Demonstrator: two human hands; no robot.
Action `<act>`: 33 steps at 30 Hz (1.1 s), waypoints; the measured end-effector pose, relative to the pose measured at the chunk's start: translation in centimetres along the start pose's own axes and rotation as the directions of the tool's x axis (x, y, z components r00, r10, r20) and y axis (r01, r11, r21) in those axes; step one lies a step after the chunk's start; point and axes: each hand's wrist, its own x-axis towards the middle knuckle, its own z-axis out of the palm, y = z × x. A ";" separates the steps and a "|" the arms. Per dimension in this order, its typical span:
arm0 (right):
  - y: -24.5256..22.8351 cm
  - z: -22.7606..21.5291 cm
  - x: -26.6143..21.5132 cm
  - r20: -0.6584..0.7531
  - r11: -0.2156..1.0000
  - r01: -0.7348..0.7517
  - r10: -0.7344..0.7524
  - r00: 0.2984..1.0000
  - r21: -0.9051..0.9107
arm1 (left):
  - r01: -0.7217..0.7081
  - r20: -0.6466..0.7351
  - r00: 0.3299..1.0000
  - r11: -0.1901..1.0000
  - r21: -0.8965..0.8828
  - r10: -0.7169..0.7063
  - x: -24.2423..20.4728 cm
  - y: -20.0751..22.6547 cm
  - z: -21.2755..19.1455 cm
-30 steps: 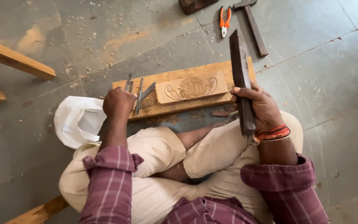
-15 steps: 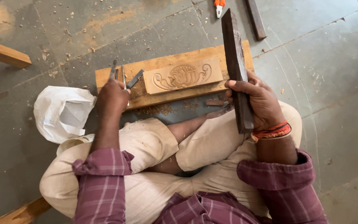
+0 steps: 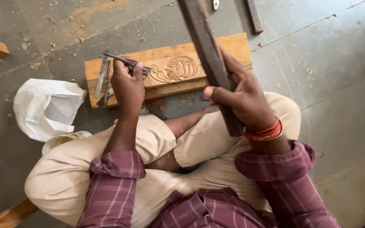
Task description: The person sits cross-legged on the floor and carves a floral design into a rectangular piece of wood. They use a chisel held in the left hand and a wooden mallet in the right hand to strike the chisel, removing wood shavings to refine the pattern.
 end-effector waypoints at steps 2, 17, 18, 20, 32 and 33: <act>-1.4 1.1 0.2 0.044 0.990 0.115 -0.111 0.993 -0.078 | -0.045 -0.025 0.999 0.998 0.045 0.046 0.2 0.3 0.1; -4.5 8.3 8.3 0.462 0.283 0.574 -0.376 0.804 -0.769 | -0.068 -0.096 0.991 0.973 0.223 0.091 0.8 -1.4 0.1; -4.4 8.6 8.9 0.470 0.217 0.574 -0.388 0.793 -0.790 | -0.084 -0.100 0.989 0.969 0.233 0.109 0.9 -1.5 0.1; -4.2 9.1 10.2 0.500 0.160 0.598 -0.406 0.765 -0.785 | -0.114 -0.107 0.984 0.961 0.253 0.145 1.0 -1.6 0.2; -1.2 10.3 13.5 0.542 -0.139 0.534 -0.394 0.743 -0.834 | -0.066 -0.088 0.992 0.978 0.200 0.085 1.0 -1.3 -0.1; -1.2 10.3 13.5 0.529 -0.116 0.535 -0.422 0.736 -0.837 | -0.045 -0.075 0.995 0.984 0.173 0.058 1.1 -1.2 -0.1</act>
